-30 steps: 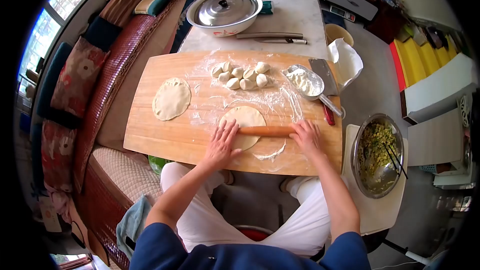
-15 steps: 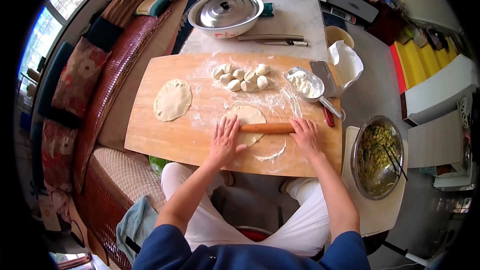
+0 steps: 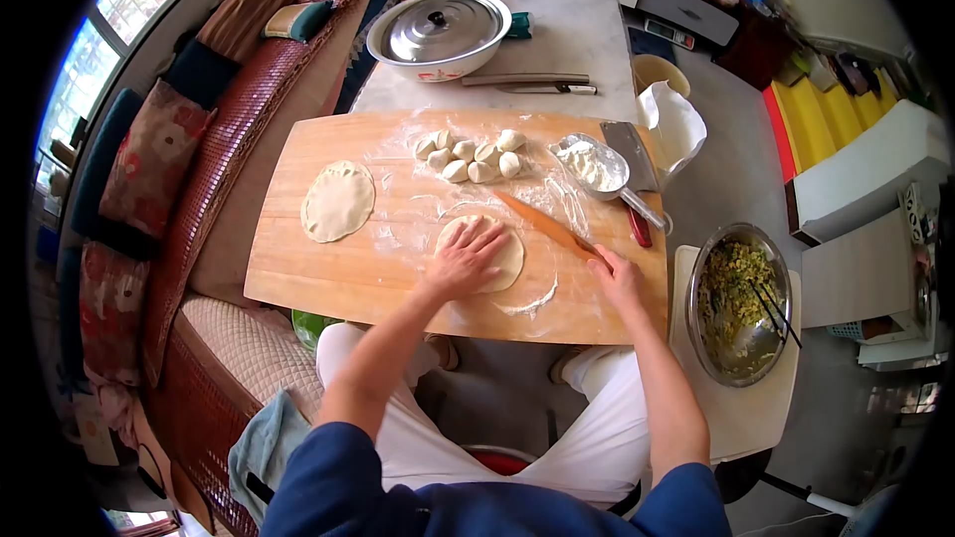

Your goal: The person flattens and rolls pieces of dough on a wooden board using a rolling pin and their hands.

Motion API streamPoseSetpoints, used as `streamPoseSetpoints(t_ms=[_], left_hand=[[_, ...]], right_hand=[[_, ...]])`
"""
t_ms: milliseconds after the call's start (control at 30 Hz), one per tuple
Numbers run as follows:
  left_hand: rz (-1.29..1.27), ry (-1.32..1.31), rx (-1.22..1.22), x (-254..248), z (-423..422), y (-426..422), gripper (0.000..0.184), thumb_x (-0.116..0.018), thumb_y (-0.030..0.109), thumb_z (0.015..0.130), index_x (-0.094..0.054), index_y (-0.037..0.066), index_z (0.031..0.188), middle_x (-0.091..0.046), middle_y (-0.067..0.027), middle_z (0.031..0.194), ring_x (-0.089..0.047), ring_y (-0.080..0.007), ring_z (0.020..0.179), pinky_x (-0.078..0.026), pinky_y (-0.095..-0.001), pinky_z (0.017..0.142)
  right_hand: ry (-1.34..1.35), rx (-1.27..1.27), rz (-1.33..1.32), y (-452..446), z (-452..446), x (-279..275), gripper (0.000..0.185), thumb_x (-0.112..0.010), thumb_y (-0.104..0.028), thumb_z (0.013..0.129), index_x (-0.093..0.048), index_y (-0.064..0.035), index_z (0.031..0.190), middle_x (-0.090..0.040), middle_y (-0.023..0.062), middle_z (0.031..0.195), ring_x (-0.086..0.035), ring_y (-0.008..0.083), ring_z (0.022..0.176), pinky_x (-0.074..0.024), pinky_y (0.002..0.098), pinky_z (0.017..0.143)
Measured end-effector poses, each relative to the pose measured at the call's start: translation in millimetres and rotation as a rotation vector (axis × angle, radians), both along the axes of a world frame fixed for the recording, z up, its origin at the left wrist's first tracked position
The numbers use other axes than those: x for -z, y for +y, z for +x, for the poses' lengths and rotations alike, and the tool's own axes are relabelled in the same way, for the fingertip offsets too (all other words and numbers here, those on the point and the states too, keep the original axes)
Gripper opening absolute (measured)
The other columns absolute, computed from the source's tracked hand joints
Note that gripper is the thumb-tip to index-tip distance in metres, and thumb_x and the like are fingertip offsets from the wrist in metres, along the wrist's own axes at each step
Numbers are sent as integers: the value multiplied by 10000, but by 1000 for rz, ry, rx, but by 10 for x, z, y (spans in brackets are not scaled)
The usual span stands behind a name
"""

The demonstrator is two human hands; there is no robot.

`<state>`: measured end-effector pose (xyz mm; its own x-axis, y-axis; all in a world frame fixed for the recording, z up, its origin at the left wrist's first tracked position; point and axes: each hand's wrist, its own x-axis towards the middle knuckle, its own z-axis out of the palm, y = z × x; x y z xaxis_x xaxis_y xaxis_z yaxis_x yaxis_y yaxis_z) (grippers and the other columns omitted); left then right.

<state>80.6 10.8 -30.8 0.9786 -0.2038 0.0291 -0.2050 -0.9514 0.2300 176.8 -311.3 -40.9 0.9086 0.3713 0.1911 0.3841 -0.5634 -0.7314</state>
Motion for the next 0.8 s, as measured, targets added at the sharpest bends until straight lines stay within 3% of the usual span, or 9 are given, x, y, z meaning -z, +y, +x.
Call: streamPoseSetpoints(t_ms=[67, 167, 233, 433, 533, 667, 800], left_hand=[[-12, -37, 156, -118, -121, 241, 769, -697, 299, 868, -355, 157, 1542, -304, -38, 1629, -218, -343, 1515, -166, -518, 1237], [-219, -132, -67, -207, -494, 341, 773, -684, 341, 880, -344, 156, 1549, -288, -35, 1635, -208, -327, 1522, -160, -519, 1239], [-93, 9, -80, -120, -708, 229, 834, -672, 390, 889, -274, 137, 1578, -269, -74, 1639, -195, -336, 1527, -153, -527, 1239], [-59, -55, -309, 120, -200, 323, 882, -633, 505, 894, -244, 115, 1583, -246, -72, 1650, -171, -344, 1531, -163, -545, 1227], [-2, -77, -385, 31, 90, 313, 894, -657, 487, 882, -247, 106, 1579, -249, -75, 1647, -200, -345, 1519, -184, -546, 1220], [-12, 9, -207, -33, -402, 184, 926, -655, 527, 856, -262, 92, 1572, -255, -83, 1641, -210, -355, 1516, -194, -537, 1220], [-50, 1, -122, -22, -793, 91, 985, -646, 586, 824, -254, 83, 1575, -250, -94, 1642, -212, -364, 1514, -191, -561, 1211]], right_hand=[[-114, -91, -45, -21, -18, 25, 345, -746, -291, 866, -708, -138, 1173, -710, 98, 993, -679, 289, 902, -526, 372, 775], [-164, -249, -163, -6, -137, -126, 361, -761, -304, 838, -710, -168, 1169, -685, 66, 998, -655, 261, 948, -503, 375, 811], [-238, -356, -250, 149, -131, -181, 360, -756, -318, 833, -708, -206, 1173, -664, 45, 1033, -630, 240, 1018, -481, 393, 858], [-335, -161, -380, 663, 435, -44, 327, -748, -282, 847, -706, -297, 1171, -612, -3, 1228, -538, 239, 1207, -414, 469, 982], [-425, -136, -321, 673, 548, 153, 370, -758, -256, 834, -692, -279, 1197, -609, 2, 1272, -537, 235, 1225, -405, 451, 1021], [-482, -222, -333, 354, 199, 293, 468, -789, -209, 788, -664, -217, 1239, -593, 11, 1311, -530, 236, 1242, -400, 442, 1042], [-444, -228, -309, 279, -100, -58, 550, -814, -185, 746, -637, -177, 1267, -601, 21, 1265, -555, 248, 1173, -414, 451, 984]])
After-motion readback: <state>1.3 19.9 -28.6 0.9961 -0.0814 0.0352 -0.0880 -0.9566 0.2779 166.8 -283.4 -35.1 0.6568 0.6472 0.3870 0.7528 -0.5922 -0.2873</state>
